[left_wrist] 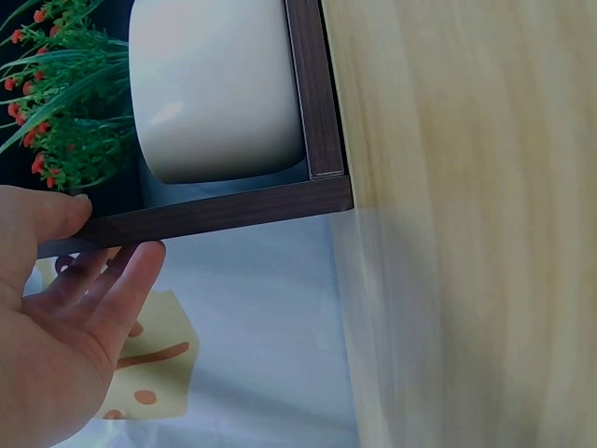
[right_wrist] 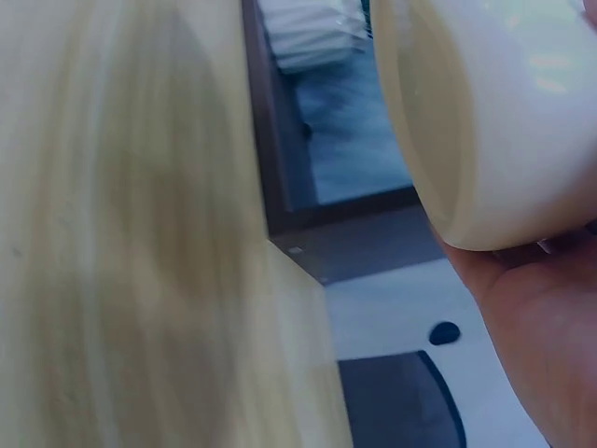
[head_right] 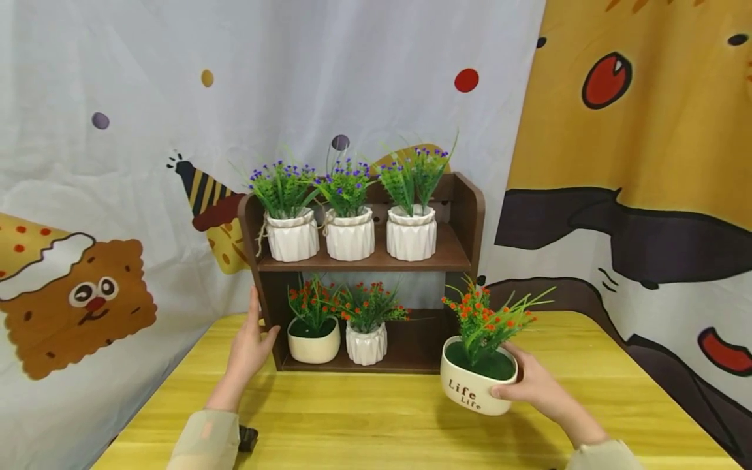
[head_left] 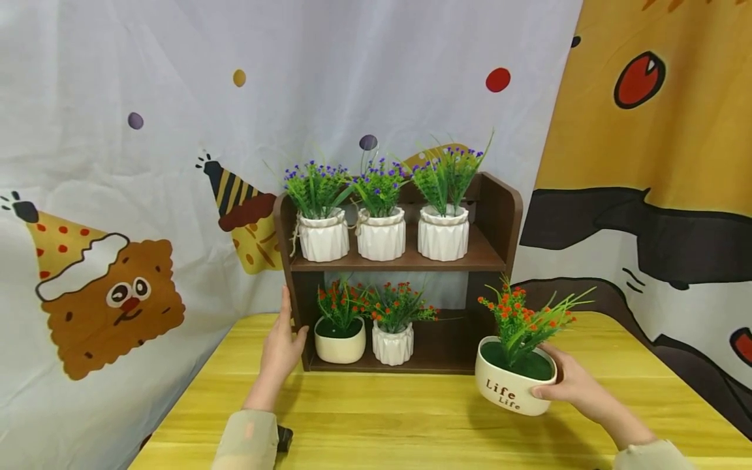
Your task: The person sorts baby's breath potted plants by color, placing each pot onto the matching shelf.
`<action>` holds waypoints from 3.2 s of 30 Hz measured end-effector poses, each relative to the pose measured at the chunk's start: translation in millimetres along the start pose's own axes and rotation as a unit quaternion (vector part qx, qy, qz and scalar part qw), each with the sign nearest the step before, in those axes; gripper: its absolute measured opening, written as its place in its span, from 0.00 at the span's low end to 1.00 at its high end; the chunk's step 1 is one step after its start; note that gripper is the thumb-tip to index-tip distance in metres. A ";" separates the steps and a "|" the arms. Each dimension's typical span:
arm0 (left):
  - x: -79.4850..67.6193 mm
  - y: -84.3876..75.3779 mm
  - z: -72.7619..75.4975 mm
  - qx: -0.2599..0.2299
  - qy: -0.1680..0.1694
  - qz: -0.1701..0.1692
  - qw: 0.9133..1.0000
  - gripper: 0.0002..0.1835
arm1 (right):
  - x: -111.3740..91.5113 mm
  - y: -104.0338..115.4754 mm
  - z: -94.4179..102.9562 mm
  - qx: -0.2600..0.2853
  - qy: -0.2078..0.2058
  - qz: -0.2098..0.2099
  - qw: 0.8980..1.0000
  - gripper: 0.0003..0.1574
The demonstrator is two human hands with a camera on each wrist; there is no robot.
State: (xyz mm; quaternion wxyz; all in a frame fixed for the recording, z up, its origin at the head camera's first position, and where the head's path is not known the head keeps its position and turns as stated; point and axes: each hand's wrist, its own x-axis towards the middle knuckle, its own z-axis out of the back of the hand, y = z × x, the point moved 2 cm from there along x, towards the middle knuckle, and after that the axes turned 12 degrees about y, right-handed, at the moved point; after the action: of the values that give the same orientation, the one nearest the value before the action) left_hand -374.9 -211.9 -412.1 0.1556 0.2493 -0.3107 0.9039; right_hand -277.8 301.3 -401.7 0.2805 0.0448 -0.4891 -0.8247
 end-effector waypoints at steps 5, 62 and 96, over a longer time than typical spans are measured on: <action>0.2 -0.1 0.3 0.003 0.003 -0.001 1.000 0.54 | 4.5 -5.4 -11.7 0.050 0.007 -0.010 0.999 0.52; -0.6 -1.0 2.1 0.004 0.009 0.003 1.000 0.56 | 100.4 -41.7 -81.5 0.102 -0.105 -0.096 0.985 0.49; 0.4 -0.7 1.5 0.003 0.019 0.013 1.000 0.56 | 110.2 -44.6 -69.2 0.053 -0.064 -0.111 0.990 0.62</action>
State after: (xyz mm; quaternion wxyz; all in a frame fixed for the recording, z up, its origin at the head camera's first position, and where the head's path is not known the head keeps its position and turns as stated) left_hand -374.4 -212.2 -410.5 0.1494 0.2286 -0.3083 0.9112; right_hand -364.8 207.7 -452.6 0.1523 0.0606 -0.5412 -0.8248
